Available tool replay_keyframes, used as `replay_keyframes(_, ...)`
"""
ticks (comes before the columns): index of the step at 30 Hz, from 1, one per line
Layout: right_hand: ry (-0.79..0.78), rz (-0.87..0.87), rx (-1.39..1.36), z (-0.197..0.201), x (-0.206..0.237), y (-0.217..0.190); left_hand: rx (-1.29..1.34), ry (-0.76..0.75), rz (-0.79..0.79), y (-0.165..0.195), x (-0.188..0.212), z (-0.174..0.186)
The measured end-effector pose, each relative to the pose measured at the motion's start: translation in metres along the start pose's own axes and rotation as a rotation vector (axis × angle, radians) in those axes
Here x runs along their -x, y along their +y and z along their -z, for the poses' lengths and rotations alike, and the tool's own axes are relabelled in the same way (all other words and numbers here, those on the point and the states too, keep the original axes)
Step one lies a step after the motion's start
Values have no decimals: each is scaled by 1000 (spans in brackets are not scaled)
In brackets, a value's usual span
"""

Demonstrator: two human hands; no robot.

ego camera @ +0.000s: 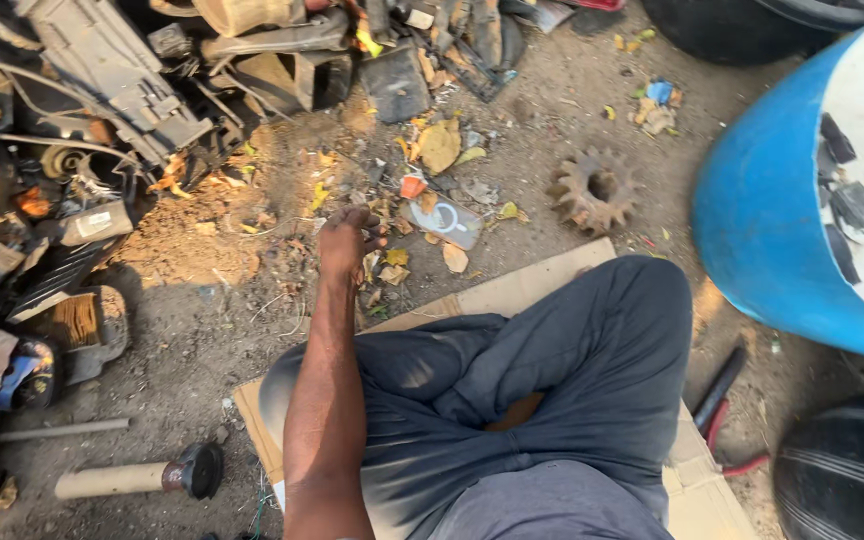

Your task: The person sits on a piece of cardboard and sorts through a pile of scrap materials, picking up various metal and plastic parts. They inspect items such as gears, housings, and electronic components, then place selected pieces into a blue barrel or a black bin.

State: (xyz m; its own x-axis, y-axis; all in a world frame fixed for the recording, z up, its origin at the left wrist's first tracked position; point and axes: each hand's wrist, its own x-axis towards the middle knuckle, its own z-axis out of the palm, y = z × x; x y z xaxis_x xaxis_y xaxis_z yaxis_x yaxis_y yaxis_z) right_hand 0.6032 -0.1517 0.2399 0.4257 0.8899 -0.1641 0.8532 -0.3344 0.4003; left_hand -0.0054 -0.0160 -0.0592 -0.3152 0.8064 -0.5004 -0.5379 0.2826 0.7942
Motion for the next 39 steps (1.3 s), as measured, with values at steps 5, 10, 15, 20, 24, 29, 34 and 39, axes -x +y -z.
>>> replay_keyframes(5, 451, 317, -226, 2, 17, -46, -511, 28, -88, -2, 32, -37)
replay_keyframes(10, 277, 1119, -803, 17, 0, -312, -791, 233, -314, 2, 67, -24)
replay_keyframes(15, 408, 1035, -388, -28, -19, -448, -720, 379, -286, 12, 93, 9)
replay_keyframes(20, -283, 533, -998, -19, -43, -426, -790, 386, -251, 29, 82, 4)
replay_keyframes(24, -621, 157, -2424, -2, -91, -383, -757, 291, -299, 32, 62, -19)
replay_keyframes(29, -471, -193, -2354, -15, -100, -378, -529, 137, -171, 19, 60, -16)
replay_keyframes(34, -682, 233, -2163, -37, -52, -390, -476, 101, -261, 14, 63, 7)
replay_keyframes(39, -469, 449, -2242, 15, -118, -278, -394, 78, -187, 12, 56, 5)
